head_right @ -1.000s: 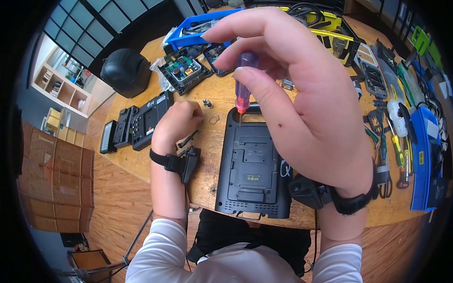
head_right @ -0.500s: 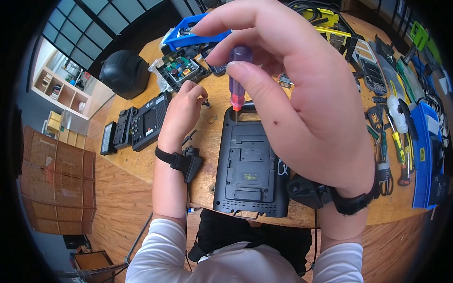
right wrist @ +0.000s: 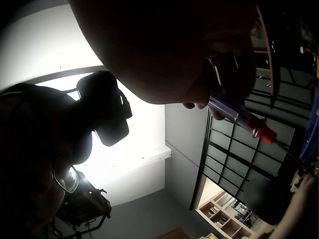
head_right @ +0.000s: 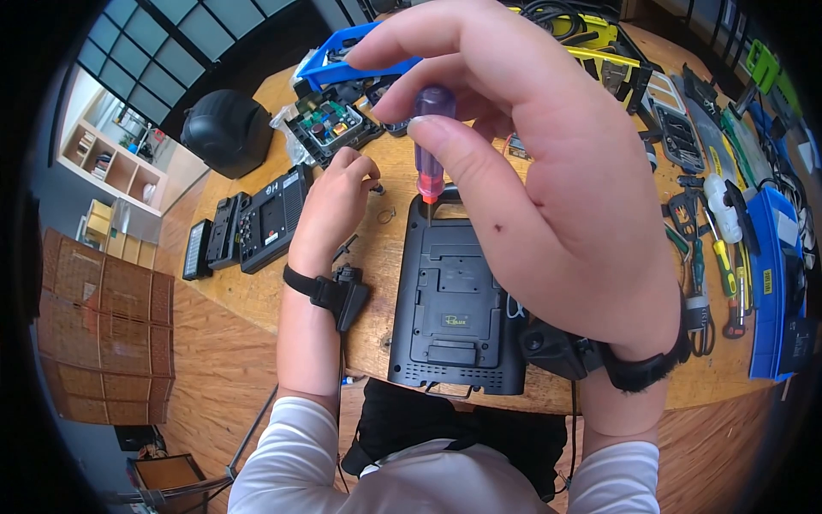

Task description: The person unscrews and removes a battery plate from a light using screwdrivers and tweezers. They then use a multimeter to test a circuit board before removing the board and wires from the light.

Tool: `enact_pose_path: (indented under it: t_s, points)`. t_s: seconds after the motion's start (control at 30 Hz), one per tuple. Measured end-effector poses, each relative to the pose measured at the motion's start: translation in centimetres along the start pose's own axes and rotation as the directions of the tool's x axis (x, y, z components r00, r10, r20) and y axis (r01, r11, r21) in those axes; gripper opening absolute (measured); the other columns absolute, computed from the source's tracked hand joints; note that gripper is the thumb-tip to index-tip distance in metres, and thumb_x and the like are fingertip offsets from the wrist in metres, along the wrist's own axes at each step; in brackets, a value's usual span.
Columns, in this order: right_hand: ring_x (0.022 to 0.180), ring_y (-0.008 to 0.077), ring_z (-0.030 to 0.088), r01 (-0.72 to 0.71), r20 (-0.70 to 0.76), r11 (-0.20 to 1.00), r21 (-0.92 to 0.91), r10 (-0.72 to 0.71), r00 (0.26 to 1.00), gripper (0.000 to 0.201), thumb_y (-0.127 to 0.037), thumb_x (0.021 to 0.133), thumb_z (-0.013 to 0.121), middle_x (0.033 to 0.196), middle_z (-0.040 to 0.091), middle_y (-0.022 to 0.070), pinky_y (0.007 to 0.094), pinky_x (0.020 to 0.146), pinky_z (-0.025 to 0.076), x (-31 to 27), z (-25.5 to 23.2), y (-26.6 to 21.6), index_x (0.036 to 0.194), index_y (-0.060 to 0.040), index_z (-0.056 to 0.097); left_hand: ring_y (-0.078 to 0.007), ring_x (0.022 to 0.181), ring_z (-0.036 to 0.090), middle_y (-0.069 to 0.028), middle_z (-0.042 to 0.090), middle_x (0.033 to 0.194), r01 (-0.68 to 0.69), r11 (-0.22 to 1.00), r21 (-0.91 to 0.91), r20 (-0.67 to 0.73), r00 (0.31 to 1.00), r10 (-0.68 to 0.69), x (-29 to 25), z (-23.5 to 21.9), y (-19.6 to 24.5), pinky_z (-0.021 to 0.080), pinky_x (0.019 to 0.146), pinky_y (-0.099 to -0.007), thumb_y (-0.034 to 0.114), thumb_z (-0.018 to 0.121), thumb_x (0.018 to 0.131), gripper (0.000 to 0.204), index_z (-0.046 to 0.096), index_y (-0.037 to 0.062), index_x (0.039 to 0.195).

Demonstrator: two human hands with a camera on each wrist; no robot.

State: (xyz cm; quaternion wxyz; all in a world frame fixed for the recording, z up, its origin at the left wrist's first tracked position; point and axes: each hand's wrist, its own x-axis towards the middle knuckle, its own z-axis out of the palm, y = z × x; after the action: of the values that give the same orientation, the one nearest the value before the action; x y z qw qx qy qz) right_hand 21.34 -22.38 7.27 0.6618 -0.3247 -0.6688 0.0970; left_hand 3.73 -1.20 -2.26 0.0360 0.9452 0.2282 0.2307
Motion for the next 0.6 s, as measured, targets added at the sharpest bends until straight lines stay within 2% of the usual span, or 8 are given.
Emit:
enact_pose_path:
  t_s: [0.03,0.17,0.23,0.27,0.33,0.43,0.53,0.6]
  points:
    - [0.109,0.015,0.064,0.001,0.047,0.981,-0.193,0.009,0.999,0.039,0.007,0.102,0.048,0.12,0.065,0.0167,0.0262,0.093,0.054,0.1,-0.3,-0.3,0.141,0.0045,0.049,-0.0361,0.094,0.067,-0.0128,0.062,0.097,0.001,1.0,0.0,0.0,1.0,-0.001,0.0,0.0,0.0,0.054,0.08,-0.0445,-0.003,0.065,0.082,0.012,0.063,0.0039,0.091]
    - [0.109,0.0148,0.064,-0.03,-0.037,0.972,-0.233,0.021,0.999,0.039,0.007,0.102,0.048,0.12,0.065,0.0166,0.0261,0.092,0.054,0.4,1.0,-2.2,0.141,0.0047,0.049,-0.0364,0.094,0.067,-0.0131,0.062,0.098,0.016,1.0,0.004,0.002,1.0,-0.016,-0.1,-0.1,0.2,0.054,0.081,-0.0451,-0.002,0.065,0.082,0.011,0.064,0.0039,0.091]
    - [0.108,0.0145,0.064,-0.164,0.013,0.946,-0.278,0.174,0.985,0.039,0.007,0.102,0.048,0.12,0.065,0.0165,0.0261,0.092,0.054,0.7,0.3,-2.9,0.141,0.0047,0.049,-0.0365,0.095,0.067,-0.0132,0.062,0.098,0.028,1.0,0.011,0.013,1.0,-0.028,-0.1,-0.1,0.2,0.054,0.081,-0.0453,-0.002,0.066,0.082,0.011,0.064,0.004,0.092]
    - [0.108,0.0145,0.064,-0.164,0.013,0.946,-0.278,0.174,0.985,0.039,0.007,0.102,0.048,0.12,0.065,0.0165,0.0261,0.092,0.054,0.4,0.4,-1.8,0.141,0.0047,0.049,-0.0366,0.095,0.067,-0.0133,0.062,0.099,0.03,0.999,0.012,0.014,0.999,-0.03,-0.1,-0.1,0.1,0.054,0.081,-0.0455,-0.002,0.066,0.082,0.012,0.064,0.0042,0.092]
    - [0.108,0.0145,0.064,0.039,-0.064,0.998,0.053,-0.035,0.997,0.039,0.007,0.102,0.048,0.119,0.065,0.0165,0.026,0.092,0.054,-0.3,0.8,1.2,0.141,0.0047,0.049,-0.0366,0.096,0.067,-0.0133,0.063,0.1,0.031,0.999,0.013,0.016,0.999,-0.032,-0.1,-0.1,0.1,0.054,0.081,-0.0456,-0.001,0.066,0.082,0.012,0.065,0.0043,0.093]
    - [0.108,0.0144,0.064,-0.027,0.054,0.976,-0.218,0.039,0.998,0.039,0.007,0.102,0.048,0.119,0.066,0.0165,0.0259,0.092,0.054,0.2,-0.3,-0.7,0.141,0.0047,0.049,-0.039,0.098,0.067,-0.0145,0.064,0.109,0.053,0.998,0.031,0.06,0.997,-0.055,0.0,-0.3,0.1,0.055,0.083,-0.0469,0.006,0.067,0.092,0.008,0.068,0.0049,0.099]
    - [0.107,0.0144,0.064,-0.178,-0.004,0.949,-0.261,0.183,0.983,0.039,0.007,0.102,0.048,0.119,0.066,0.0165,0.026,0.092,0.053,0.7,0.4,-3.0,0.14,0.0046,0.049,-0.0391,0.098,0.068,-0.0145,0.064,0.11,0.057,0.998,0.029,0.059,0.997,-0.058,0.0,-0.4,0.2,0.055,0.083,-0.0469,0.007,0.067,0.092,0.009,0.068,0.0054,0.1]
    - [0.107,0.0144,0.064,-0.088,-0.037,0.971,-0.222,0.082,0.996,0.039,0.007,0.102,0.048,0.119,0.066,0.0165,0.0261,0.092,0.053,0.1,1.2,-1.6,0.14,0.0045,0.049,-0.0387,0.098,0.068,-0.0142,0.064,0.11,0.054,0.998,0.026,0.04,0.998,-0.055,0.0,-0.5,0.3,0.055,0.083,-0.0468,0.007,0.067,0.092,0.009,0.067,0.0056,0.101]
